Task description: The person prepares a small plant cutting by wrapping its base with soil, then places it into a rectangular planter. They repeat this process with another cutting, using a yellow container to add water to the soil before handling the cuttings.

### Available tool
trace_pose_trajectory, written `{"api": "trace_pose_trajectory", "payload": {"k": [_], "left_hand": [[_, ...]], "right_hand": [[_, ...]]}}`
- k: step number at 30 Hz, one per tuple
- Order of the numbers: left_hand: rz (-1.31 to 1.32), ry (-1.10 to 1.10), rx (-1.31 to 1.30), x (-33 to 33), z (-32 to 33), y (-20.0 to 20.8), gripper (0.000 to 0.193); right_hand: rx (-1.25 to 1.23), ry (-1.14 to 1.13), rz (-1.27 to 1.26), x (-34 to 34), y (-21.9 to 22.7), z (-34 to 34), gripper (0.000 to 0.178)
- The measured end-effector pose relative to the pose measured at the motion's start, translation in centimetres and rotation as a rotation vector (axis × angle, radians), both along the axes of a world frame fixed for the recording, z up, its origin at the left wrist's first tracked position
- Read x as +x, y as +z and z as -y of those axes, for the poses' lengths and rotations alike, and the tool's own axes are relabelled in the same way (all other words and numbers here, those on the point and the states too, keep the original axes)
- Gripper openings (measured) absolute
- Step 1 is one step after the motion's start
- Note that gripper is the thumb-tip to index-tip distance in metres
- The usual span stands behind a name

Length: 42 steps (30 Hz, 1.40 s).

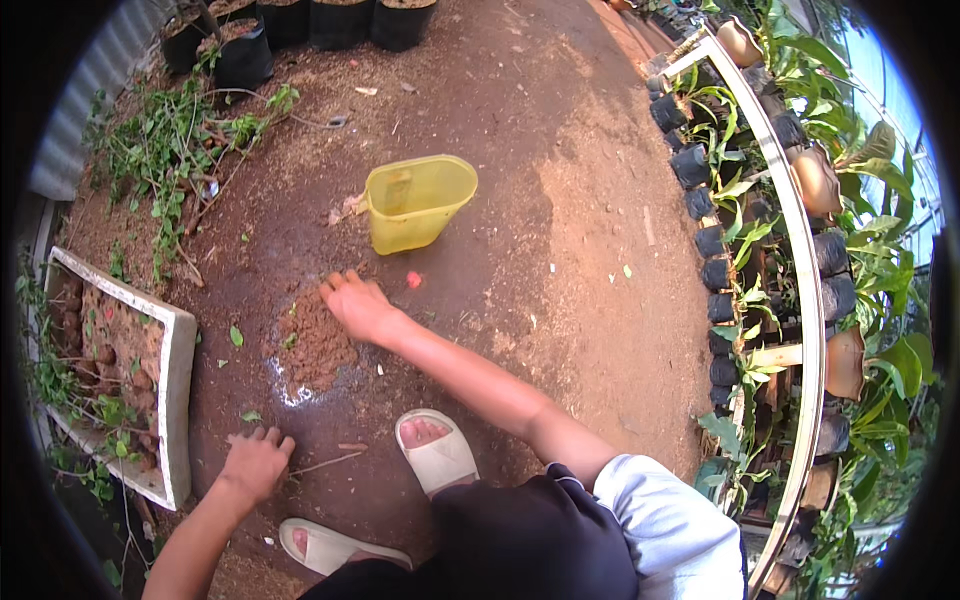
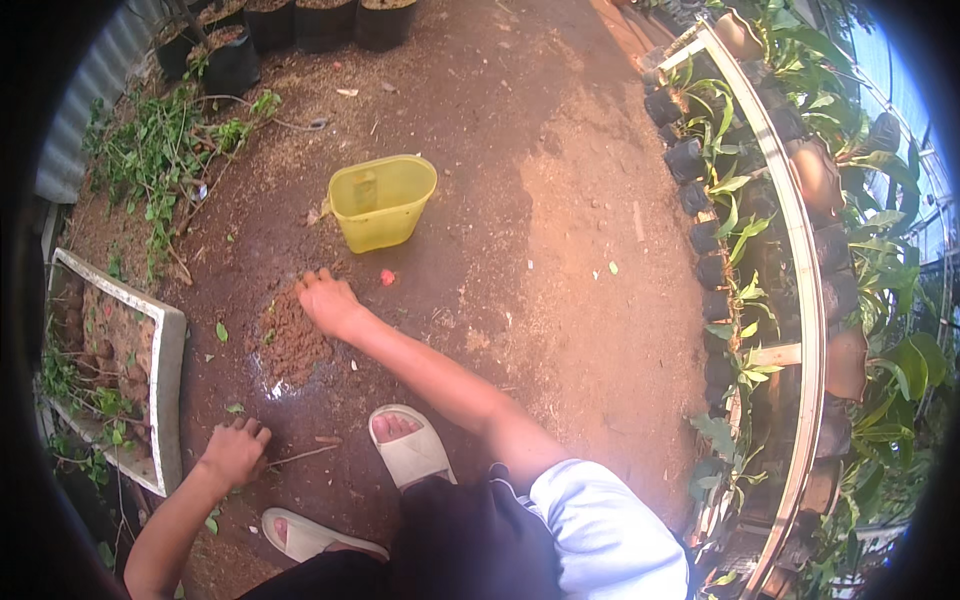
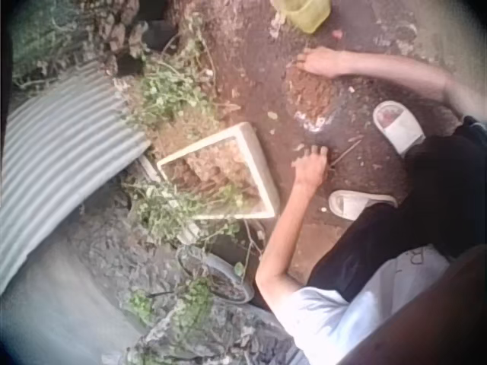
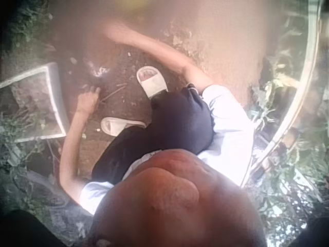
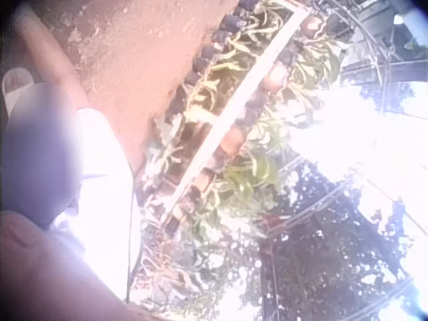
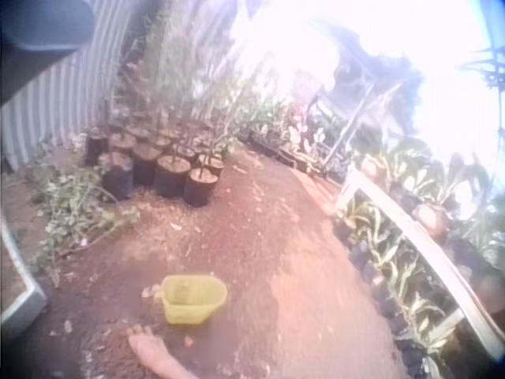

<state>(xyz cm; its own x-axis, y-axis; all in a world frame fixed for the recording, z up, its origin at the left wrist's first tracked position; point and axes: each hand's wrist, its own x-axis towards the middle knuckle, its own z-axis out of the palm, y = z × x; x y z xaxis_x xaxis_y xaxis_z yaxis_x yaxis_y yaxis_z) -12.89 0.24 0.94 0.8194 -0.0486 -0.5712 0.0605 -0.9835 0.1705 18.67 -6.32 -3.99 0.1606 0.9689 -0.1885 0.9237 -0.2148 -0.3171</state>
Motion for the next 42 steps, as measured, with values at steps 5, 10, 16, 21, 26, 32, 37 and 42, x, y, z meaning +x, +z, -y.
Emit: {"api": "trace_pose_trajectory", "payload": {"k": [5,10,16,21,26,32,37,42], "left_hand": [[-0.093,-0.014,-0.019,-2.4,0.6,-1.0,0.036],[-0.123,0.019,-0.066,-3.2,0.7,-2.5,0.031],[-0.174,0.020,-0.093,-3.4,0.8,-2.7,0.022],[-0.239,0.024,-0.128,-2.9,0.6,-2.2,0.020],[-0.160,0.228,-0.319,-1.7,-0.8,1.6,0.023],[-0.036,0.450,-0.490,1.4,-1.4,7.0,0.013],[-0.061,0.490,-0.557,1.2,0.0,8.4,0.010],[-0.125,0.482,-0.643,0.3,1.7,7.7,0.014]], "right_hand": [[-0.047,-0.056,0.025,0.1,0.8,1.3,0.034],[0.044,-0.069,-0.011,-0.3,-0.3,2.0,0.036],[0.049,-0.056,-0.036,-0.6,-1.1,2.3,0.048],[0.093,-0.032,-0.024,-0.2,-0.9,3.4,0.050],[0.157,-0.044,-0.150,0.5,-0.9,3.3,0.039],[0.174,-0.259,-0.354,1.5,-2.0,3.6,0.026],[0.130,-0.090,-0.120,-0.3,-0.5,3.4,0.049],[0.200,-0.099,-0.043,-0.6,-1.6,3.9,0.041]]}}
